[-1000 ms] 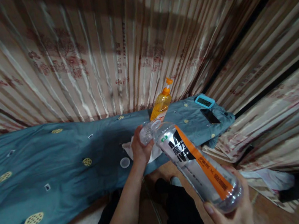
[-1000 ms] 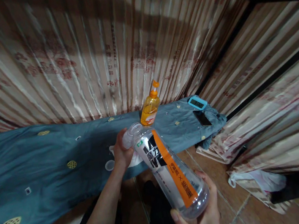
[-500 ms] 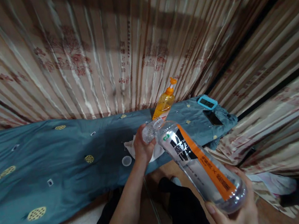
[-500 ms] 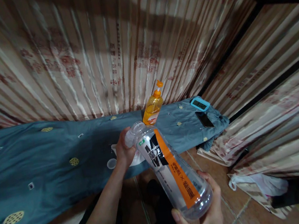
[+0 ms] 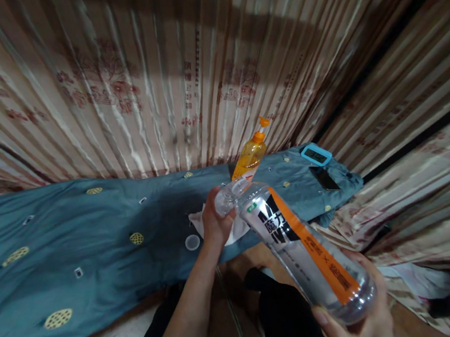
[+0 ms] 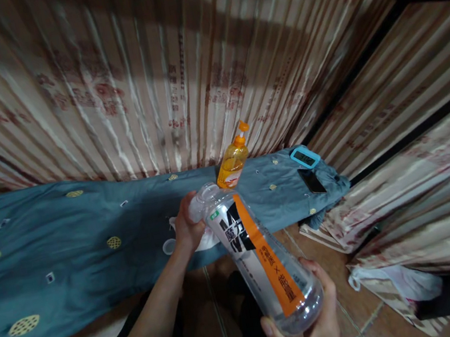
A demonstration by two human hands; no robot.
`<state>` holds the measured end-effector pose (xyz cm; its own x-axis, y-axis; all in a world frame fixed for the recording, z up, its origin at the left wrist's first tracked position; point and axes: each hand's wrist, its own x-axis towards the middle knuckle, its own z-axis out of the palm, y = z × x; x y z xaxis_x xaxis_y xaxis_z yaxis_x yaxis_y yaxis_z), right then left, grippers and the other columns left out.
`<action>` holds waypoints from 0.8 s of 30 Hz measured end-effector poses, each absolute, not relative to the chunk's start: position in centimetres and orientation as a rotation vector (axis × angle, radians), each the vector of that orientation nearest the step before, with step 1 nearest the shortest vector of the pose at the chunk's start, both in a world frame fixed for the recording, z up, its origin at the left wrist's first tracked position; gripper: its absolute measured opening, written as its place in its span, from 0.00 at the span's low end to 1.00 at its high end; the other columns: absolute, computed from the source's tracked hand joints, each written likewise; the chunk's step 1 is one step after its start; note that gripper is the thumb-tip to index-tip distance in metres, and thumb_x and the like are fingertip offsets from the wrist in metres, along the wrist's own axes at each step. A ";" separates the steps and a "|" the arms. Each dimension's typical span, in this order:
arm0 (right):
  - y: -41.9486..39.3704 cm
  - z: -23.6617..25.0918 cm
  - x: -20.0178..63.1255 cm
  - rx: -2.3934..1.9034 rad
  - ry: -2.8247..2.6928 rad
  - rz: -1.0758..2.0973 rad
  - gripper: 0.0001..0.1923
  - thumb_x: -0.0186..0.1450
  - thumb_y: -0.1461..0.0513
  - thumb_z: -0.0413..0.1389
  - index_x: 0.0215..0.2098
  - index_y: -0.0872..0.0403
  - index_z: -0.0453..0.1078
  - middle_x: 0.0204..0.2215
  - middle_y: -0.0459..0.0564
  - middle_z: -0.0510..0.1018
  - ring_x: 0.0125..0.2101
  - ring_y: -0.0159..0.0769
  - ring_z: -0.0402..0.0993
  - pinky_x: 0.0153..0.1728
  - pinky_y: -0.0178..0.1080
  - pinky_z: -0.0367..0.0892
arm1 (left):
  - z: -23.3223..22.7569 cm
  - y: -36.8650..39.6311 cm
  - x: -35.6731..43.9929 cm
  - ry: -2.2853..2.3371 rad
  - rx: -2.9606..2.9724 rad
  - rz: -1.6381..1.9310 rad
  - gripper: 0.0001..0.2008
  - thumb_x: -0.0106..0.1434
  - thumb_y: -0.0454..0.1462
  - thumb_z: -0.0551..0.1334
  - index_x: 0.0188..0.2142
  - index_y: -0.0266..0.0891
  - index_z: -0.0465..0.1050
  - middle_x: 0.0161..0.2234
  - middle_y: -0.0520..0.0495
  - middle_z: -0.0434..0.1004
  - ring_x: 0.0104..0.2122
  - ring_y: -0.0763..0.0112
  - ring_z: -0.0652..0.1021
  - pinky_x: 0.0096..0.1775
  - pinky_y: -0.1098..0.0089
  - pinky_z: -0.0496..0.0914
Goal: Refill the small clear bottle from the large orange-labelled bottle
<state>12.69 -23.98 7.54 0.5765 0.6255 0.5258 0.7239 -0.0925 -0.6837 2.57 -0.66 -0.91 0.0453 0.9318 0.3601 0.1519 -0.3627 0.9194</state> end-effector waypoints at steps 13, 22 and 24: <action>-24.1 6.9 13.2 -1.796 -1.122 -0.132 0.46 0.53 0.41 0.60 0.59 0.60 0.55 0.47 0.59 0.68 0.46 0.47 0.68 0.46 0.46 0.64 | -0.2 -0.9 2.0 1.119 1.628 1.307 0.31 0.48 0.34 0.67 0.53 0.38 0.64 0.50 0.41 0.76 0.48 0.56 0.77 0.50 0.59 0.72; -24.0 6.4 13.2 -1.787 -1.136 -0.123 0.44 0.55 0.41 0.58 0.60 0.58 0.55 0.46 0.55 0.68 0.44 0.42 0.67 0.42 0.40 0.63 | -0.6 -0.7 2.0 1.120 1.670 1.320 0.29 0.49 0.35 0.67 0.52 0.37 0.66 0.49 0.40 0.76 0.49 0.55 0.77 0.51 0.57 0.71; -23.9 6.4 13.2 -1.762 -1.161 -0.139 0.42 0.56 0.42 0.58 0.60 0.57 0.55 0.46 0.54 0.68 0.43 0.41 0.67 0.41 0.39 0.63 | -0.7 -0.6 1.9 1.104 1.670 1.319 0.28 0.49 0.35 0.67 0.51 0.38 0.67 0.48 0.41 0.77 0.48 0.56 0.77 0.50 0.57 0.71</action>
<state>13.20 -23.93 6.39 0.5358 0.6382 0.5528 0.7507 -0.0603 -0.6579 1.91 -0.64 -0.65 0.1069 0.9294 0.3533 0.1840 -0.3677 0.9116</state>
